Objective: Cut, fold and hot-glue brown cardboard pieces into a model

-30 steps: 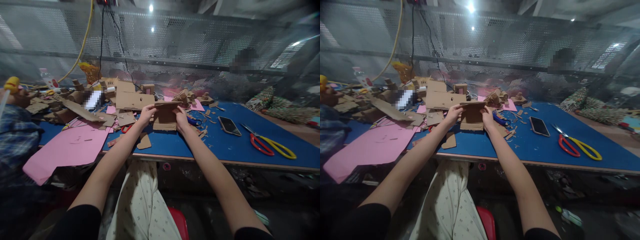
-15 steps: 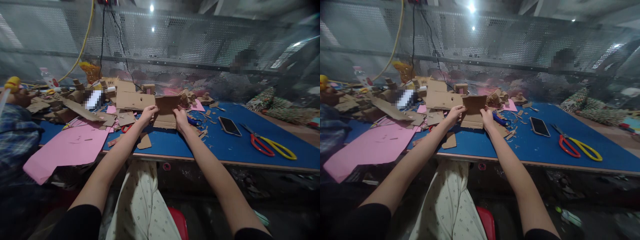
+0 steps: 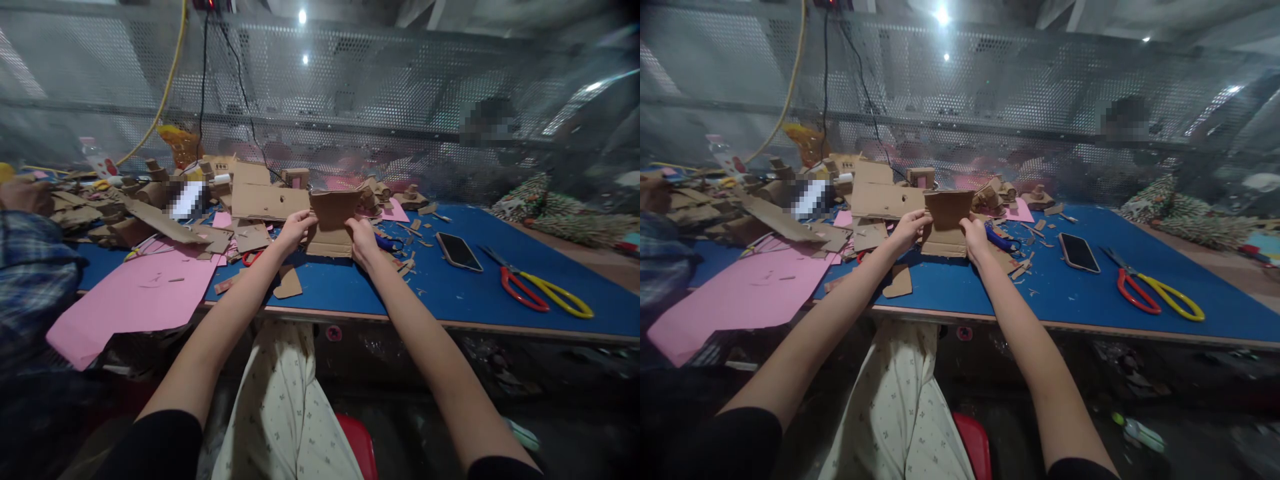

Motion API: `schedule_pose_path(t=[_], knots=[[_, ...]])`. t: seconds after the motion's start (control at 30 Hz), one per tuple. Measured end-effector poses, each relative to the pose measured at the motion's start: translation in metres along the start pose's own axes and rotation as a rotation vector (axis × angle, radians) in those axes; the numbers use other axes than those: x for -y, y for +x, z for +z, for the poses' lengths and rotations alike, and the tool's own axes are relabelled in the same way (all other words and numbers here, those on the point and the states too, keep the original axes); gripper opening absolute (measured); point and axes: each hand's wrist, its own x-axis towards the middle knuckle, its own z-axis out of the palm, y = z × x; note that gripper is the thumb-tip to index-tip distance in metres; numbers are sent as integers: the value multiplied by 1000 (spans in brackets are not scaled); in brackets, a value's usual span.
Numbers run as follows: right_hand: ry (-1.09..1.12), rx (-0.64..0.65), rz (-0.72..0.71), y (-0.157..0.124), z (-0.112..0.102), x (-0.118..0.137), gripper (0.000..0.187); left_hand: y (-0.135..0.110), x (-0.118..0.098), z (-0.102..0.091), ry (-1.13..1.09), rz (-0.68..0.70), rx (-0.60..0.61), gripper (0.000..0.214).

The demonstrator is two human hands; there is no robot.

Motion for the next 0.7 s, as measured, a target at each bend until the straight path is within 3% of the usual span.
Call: schedule_pose_path(t=[0.27, 0.7], knots=[[29, -39, 40, 2, -1, 0, 11, -2, -1, 0, 16, 39, 62, 29], [23, -58, -23, 6, -4, -10, 11, 2, 2, -2, 49, 117, -6, 21]])
